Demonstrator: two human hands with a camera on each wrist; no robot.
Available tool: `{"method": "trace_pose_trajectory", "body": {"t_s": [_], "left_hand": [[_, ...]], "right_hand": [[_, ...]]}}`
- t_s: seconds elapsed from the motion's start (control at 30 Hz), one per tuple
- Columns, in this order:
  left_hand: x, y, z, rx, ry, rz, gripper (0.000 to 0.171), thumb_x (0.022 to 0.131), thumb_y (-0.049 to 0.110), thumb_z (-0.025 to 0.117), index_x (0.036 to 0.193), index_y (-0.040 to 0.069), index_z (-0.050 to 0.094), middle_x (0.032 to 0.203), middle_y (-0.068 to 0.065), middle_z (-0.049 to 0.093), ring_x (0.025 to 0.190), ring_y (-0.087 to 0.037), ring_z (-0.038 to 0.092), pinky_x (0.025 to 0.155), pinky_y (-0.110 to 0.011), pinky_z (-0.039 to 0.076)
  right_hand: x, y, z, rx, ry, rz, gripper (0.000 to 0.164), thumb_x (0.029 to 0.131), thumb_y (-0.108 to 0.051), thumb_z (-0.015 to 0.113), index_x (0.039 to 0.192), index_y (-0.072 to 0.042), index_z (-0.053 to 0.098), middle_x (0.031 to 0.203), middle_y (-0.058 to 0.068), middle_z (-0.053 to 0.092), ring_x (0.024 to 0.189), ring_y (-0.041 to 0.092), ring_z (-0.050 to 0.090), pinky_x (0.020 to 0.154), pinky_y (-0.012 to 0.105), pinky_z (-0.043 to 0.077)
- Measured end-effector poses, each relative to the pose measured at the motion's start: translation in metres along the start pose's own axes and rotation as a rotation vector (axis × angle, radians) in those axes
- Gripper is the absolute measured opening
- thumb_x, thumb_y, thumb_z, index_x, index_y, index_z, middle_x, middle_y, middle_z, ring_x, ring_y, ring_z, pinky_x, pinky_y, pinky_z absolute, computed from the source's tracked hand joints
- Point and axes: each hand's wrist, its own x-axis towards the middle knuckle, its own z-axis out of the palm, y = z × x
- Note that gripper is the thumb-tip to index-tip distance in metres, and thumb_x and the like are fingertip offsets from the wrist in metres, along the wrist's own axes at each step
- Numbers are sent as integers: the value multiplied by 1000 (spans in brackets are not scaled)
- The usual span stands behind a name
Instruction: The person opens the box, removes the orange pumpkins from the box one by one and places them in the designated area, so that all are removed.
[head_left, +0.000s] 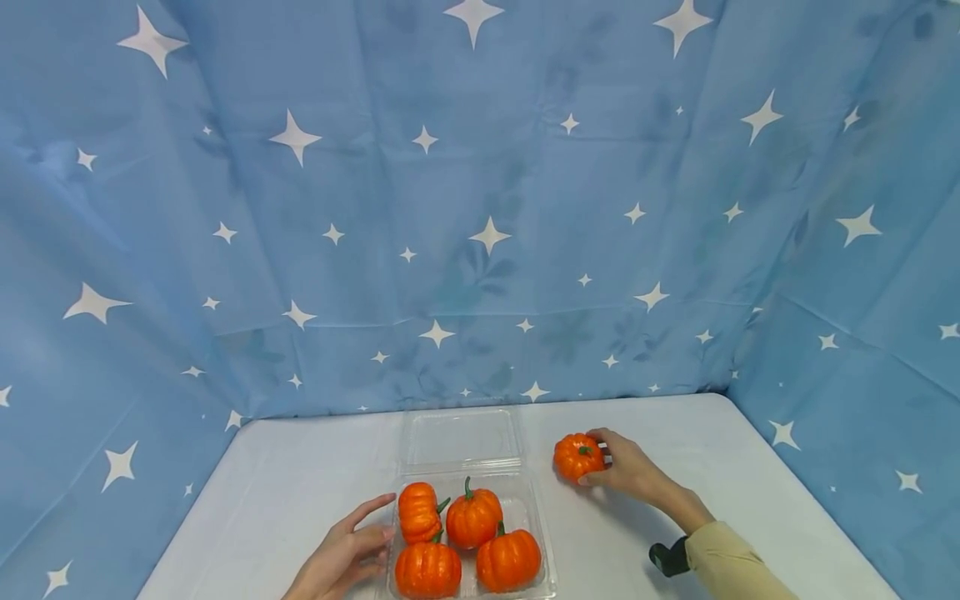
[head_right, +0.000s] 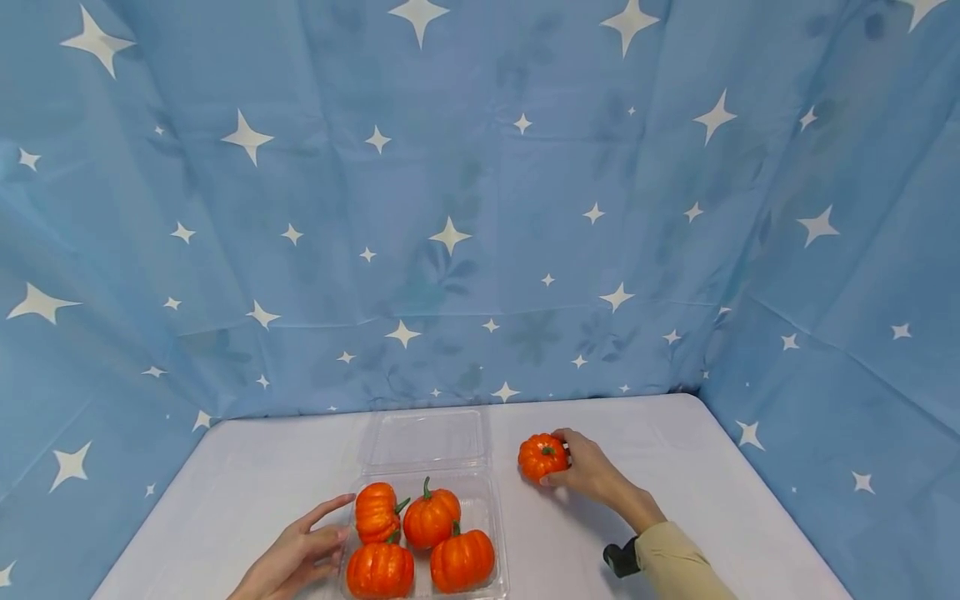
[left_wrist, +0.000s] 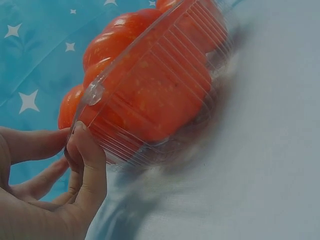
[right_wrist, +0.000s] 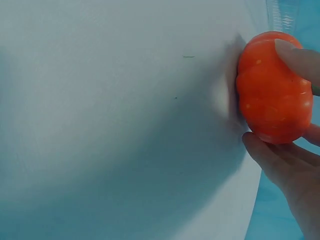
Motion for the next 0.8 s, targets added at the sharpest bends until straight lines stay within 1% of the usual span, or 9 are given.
{"method": "trace_pose_trajectory", "body": {"t_s": [0.13,0.23,0.3,0.4,0.5,0.67,0.8], "left_hand": [[-1,1,1,27,2,16,77,100,17,66,161,2,23,79,1,56,73,-14,53,68,-28,48],[-1,1,1,43,4,18,76,100,18,66,161,1,23,78,1,56,72,-14,53,67,-28,48],[-1,0,1,50,5,19,77,99,18,66,160,2,23,77,1,56,73,-14,52,66,-28,47],[0,0,2,56,5,23,78,98,19,67,160,2,23,74,3,54,72,-14,52,64,-27,47],[0,1,2,54,7,29,78,98,18,68,160,2,23,71,4,54,69,-13,52,62,-27,45],[-1,2,2,43,0,41,77,98,17,67,159,3,23,73,4,55,66,-12,50,59,-27,44],[0,0,2,43,1,42,77,98,17,68,159,3,23,73,4,55,67,-12,50,60,-27,44]], "right_hand": [[0,-1,0,-17,-13,-14,78,76,-22,92,138,5,53,129,19,64,110,32,63,97,52,56],[-2,-2,0,-23,-22,-26,82,76,-19,92,142,7,51,131,23,62,111,35,62,97,53,56],[-5,-3,-1,-28,-19,-42,84,75,-17,91,144,7,48,136,27,59,116,40,61,99,57,54],[-9,-4,-2,-40,3,-80,87,76,-18,91,146,6,46,144,30,53,127,48,54,103,63,49],[-11,-8,-5,-54,32,-132,81,80,-20,87,146,4,47,147,29,51,131,48,52,104,64,48],[-15,-21,-9,-72,68,-199,69,85,-18,83,142,3,51,143,25,55,124,44,58,100,58,53],[-19,-33,-9,-58,67,-222,64,86,-19,83,140,2,54,139,22,58,119,39,62,100,56,54]]}}
